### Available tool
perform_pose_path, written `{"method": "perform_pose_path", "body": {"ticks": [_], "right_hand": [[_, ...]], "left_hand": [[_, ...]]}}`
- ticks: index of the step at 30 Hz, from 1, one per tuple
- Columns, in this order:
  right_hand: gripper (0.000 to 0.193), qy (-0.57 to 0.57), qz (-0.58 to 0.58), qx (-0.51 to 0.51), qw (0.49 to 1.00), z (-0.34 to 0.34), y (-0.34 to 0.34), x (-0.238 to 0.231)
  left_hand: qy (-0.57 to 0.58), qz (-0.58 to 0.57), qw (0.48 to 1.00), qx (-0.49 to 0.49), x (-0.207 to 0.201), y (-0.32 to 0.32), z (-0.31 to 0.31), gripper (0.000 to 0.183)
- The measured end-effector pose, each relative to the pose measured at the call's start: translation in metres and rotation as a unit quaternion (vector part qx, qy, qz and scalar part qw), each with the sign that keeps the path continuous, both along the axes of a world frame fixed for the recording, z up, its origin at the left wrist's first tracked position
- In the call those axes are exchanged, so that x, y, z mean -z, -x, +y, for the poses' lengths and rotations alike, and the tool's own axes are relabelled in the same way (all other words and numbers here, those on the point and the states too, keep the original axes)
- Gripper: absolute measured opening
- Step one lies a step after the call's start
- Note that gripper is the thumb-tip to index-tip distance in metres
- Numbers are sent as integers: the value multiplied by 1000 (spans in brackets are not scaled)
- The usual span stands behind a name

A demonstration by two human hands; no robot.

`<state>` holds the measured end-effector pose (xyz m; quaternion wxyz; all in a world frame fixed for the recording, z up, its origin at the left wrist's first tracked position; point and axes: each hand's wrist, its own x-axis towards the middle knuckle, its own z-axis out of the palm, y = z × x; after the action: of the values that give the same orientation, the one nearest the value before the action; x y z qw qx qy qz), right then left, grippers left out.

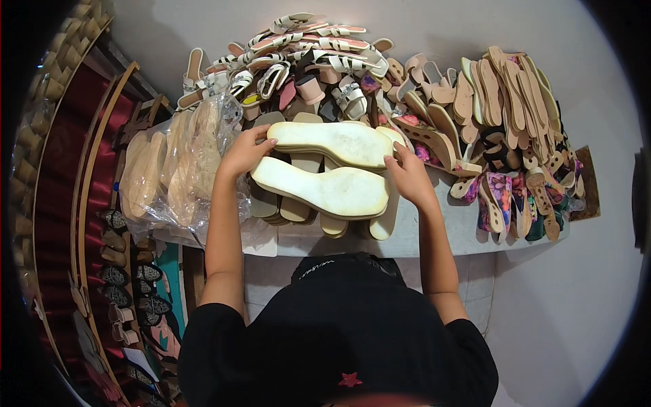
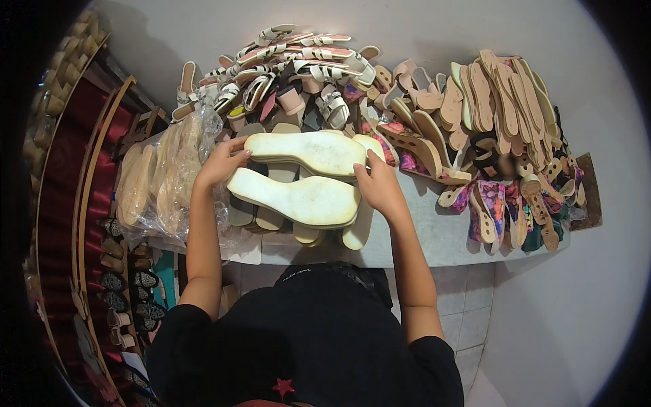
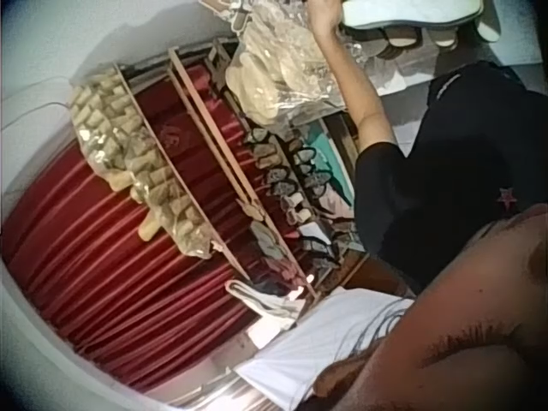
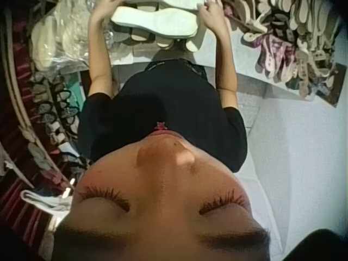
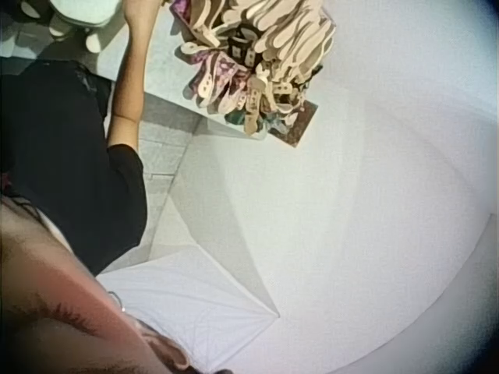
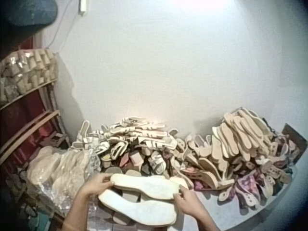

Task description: The recorder is sorting and organizing various shoe soles on a workbench in a shoe manufacturing facility.

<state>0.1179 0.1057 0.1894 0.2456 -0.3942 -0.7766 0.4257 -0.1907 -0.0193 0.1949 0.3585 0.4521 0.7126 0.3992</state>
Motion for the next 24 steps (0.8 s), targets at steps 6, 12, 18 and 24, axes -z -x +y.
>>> {"method": "perform_pose_path", "body": {"ticks": [6, 12, 18, 24], "right_hand": [[56, 36, -40, -16, 998, -3, -1, -9], [61, 27, 12, -25, 999, 8, -19, 6], [55, 20, 73, -38, 996, 30, -66, 7], [47, 13, 92, 9, 996, 72, -128, -3]], "left_hand": [[15, 27, 999, -21, 2, 2, -3, 54], [-48, 221, 969, -99, -20, -23, -3, 62], [-176, 205, 960, -77, -66, -120, 8, 47], [-234, 44, 971, -15, -67, -235, 37, 40]]}}
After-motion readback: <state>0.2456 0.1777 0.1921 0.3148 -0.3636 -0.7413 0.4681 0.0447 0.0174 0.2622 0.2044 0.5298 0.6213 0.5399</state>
